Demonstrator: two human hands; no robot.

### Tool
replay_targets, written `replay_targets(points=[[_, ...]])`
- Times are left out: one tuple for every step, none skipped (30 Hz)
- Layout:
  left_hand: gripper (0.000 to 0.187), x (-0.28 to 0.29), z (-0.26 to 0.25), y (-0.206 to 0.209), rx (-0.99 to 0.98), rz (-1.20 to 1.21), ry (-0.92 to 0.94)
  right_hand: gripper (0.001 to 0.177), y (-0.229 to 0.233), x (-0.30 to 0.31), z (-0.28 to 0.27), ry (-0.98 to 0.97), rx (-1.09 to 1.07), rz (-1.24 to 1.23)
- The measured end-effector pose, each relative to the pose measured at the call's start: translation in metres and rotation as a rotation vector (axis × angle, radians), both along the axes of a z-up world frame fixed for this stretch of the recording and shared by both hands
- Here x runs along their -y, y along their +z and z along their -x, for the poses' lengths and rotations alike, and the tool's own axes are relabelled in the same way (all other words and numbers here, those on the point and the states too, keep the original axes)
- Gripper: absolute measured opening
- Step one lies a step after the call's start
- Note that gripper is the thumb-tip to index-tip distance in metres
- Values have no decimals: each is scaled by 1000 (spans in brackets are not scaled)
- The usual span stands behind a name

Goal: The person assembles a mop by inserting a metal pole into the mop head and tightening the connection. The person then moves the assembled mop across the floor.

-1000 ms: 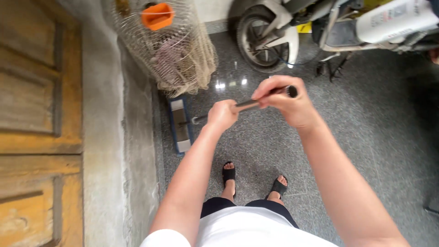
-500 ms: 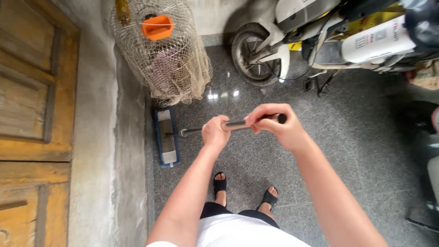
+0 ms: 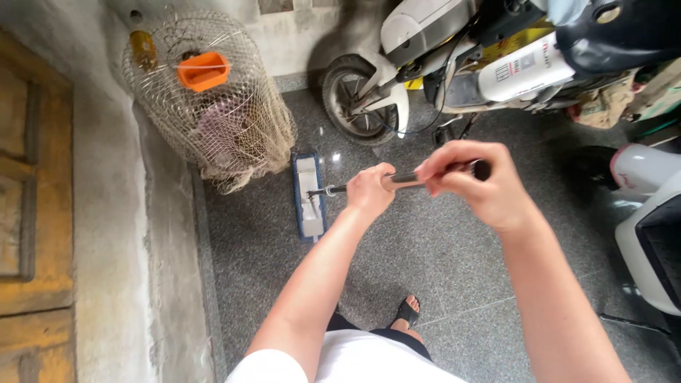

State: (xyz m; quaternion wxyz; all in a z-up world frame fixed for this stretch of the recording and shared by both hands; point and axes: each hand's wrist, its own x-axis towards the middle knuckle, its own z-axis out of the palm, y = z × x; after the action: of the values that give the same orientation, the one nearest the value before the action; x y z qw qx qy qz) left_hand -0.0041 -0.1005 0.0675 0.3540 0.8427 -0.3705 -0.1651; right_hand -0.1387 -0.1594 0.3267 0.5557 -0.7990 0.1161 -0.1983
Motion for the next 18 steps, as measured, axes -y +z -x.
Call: replay_targets(points=[[21,1,-6,1,-1,6,-4,15,-1,-2,-5,-4,-1,6],[21,0,-14,1,-5,4,-7,20,-3,-4,-12,15,-24,1],[21,-1,-21,1,-10,2,-10,25,-5,-6,-19,34,-47,-3],[21,-1,-32,-3,-9,3,-11,25,-9,-8,-26,33,-46,-2],[22,0,-43,-6,-1,-19,-24,24,-14,-10,-34,35,-36,1],[24,2,-52,-9,5,-38,-38,24,-17,-11,-41,35,-28,7],[24,5,-62,-7,4,-35,-40,24,-19,-9,-49,33,-29,10],[24,6,-70,-7,-1,-37,-35,24,-20,-8,-57,41,-31,25],[24,6,-79,-7,-6,-38,-30,23,-22,-7,-65,49,-33,39],[24,9,-87,-12,-8,-34,-29,23,-30,-5,-69,49,-35,43],[27,13,-95,-18,1,-46,-35,24,-37,-1,-74,52,-42,52],[31,17,-103,-23,11,-59,-43,24,-44,3,-79,52,-49,60],[31,20,-111,-29,9,-56,-45,24,-49,4,-85,51,-51,63],[28,21,-117,-36,66,-30,-40,26,-54,4,-90,53,-56,49],[27,23,-123,-43,124,-4,-34,28,-59,4,-95,54,-60,36],[27,24,-131,-49,120,-3,-37,28,-67,3,-102,52,-64,36],[24,26,-140,-56,147,-3,-39,28,-75,3,-108,43,-51,46],[21,28,-147,-63,172,-3,-43,28,-83,2,-112,32,-39,55]])
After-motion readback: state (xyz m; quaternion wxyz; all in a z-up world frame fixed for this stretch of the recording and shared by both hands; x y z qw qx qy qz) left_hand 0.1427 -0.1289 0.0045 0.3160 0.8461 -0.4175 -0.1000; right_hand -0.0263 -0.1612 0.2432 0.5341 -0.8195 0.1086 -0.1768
